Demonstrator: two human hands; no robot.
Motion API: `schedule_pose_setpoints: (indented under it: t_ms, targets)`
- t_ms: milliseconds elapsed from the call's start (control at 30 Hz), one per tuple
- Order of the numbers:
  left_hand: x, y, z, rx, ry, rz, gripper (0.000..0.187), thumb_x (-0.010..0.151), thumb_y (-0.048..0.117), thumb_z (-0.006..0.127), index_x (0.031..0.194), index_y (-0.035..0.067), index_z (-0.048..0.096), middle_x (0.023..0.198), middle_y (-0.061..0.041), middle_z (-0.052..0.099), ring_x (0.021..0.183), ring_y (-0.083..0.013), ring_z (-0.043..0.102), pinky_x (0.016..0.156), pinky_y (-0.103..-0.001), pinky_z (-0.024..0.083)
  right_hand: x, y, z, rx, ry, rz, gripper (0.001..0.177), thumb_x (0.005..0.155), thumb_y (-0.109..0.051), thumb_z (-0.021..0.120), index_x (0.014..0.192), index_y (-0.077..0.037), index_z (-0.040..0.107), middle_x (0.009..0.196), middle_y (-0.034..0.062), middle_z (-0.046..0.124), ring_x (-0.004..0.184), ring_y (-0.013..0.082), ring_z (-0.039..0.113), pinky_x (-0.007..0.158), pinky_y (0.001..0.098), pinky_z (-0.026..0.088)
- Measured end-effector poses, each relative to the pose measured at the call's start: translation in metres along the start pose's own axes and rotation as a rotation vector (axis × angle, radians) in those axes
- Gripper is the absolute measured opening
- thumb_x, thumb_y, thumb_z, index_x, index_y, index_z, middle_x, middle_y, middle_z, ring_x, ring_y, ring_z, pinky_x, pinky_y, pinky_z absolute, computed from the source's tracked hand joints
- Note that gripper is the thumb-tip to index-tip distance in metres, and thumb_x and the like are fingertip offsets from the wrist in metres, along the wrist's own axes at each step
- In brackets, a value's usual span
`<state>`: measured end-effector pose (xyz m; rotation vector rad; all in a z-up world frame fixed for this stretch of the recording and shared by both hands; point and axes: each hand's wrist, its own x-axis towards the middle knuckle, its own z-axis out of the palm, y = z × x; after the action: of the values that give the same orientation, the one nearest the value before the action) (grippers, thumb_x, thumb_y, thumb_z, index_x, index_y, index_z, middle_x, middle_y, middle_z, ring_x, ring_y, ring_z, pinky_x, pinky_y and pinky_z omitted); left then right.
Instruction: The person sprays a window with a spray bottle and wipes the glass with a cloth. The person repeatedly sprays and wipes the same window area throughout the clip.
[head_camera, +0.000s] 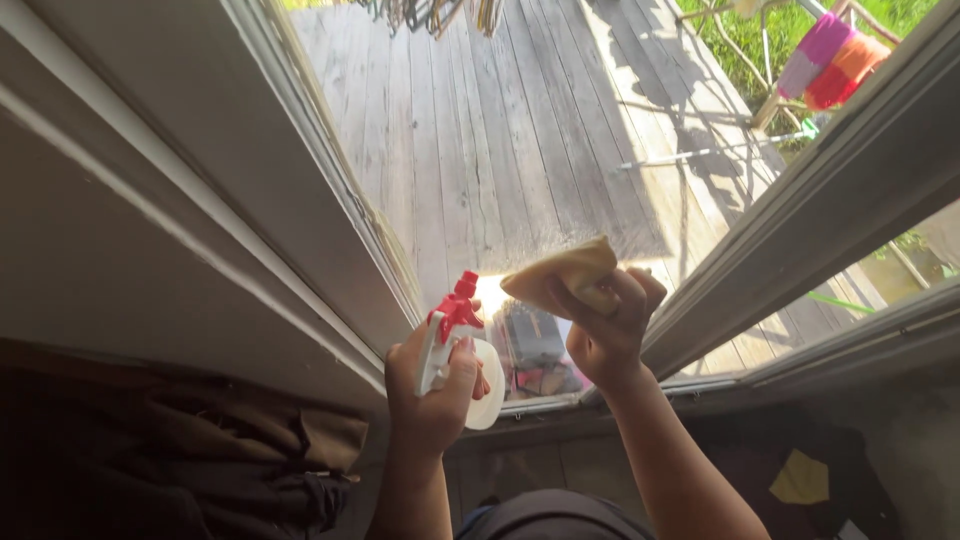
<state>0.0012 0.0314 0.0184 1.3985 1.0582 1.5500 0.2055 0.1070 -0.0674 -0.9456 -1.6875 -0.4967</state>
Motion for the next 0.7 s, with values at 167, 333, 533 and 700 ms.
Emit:
schedule_pose_setpoints:
  t_ms: [167,333,533,700]
  targets:
    - [-0.002,0.003,-0.001,0.008,-0.015,0.009,0.034,0.085,-0.006,0.052,0.115,-0.008,0.068,0.06,-0.007,0.063,0.041,-0.0116,0.053,0.041,-0.024,0.045,0.001,-0.004,-0.003,0.003,-0.016,0.008,0.054,0.083,0.01,0.071,0.118,-0.03,0.077,0.124,0.006,0.046,0.112,0.0279,0.038,0.097,0.0403,0.039]
    - [0.001,0.02,0.004,0.03,0.021,0.126,0.021,0.086,0.003,0.056,0.068,-0.003,0.066,0.036,-0.007,0.053,0.033,-0.0198,0.062,0.045,-0.03,0.056,0.008,0.009,0.003,-0.022,0.154,-0.155,0.046,0.093,0.004,0.058,0.11,-0.031,0.084,0.107,0.0126,0.054,0.096,0.0298,0.051,0.095,0.043,0.048]
    - [-0.004,0.019,0.007,0.035,0.025,0.137,0.024,0.089,0.002,0.056,0.066,-0.002,0.061,0.038,-0.009,0.054,0.034,-0.0207,0.063,0.046,-0.03,0.055,0.006,0.002,-0.003,0.002,0.151,-0.13,0.046,0.097,0.004,0.056,0.108,-0.031,0.084,0.11,0.0107,0.054,0.099,0.0295,0.047,0.097,0.0419,0.047]
    - [-0.006,0.023,0.0,0.001,0.028,0.129,0.017,0.084,0.001,0.056,0.077,-0.005,0.07,0.037,-0.007,0.054,0.035,-0.0199,0.065,0.048,-0.031,0.058,0.003,0.004,0.0,-0.031,0.137,-0.154,0.046,0.094,0.004,0.059,0.11,-0.031,0.084,0.108,0.0122,0.054,0.098,0.0316,0.051,0.096,0.0438,0.048]
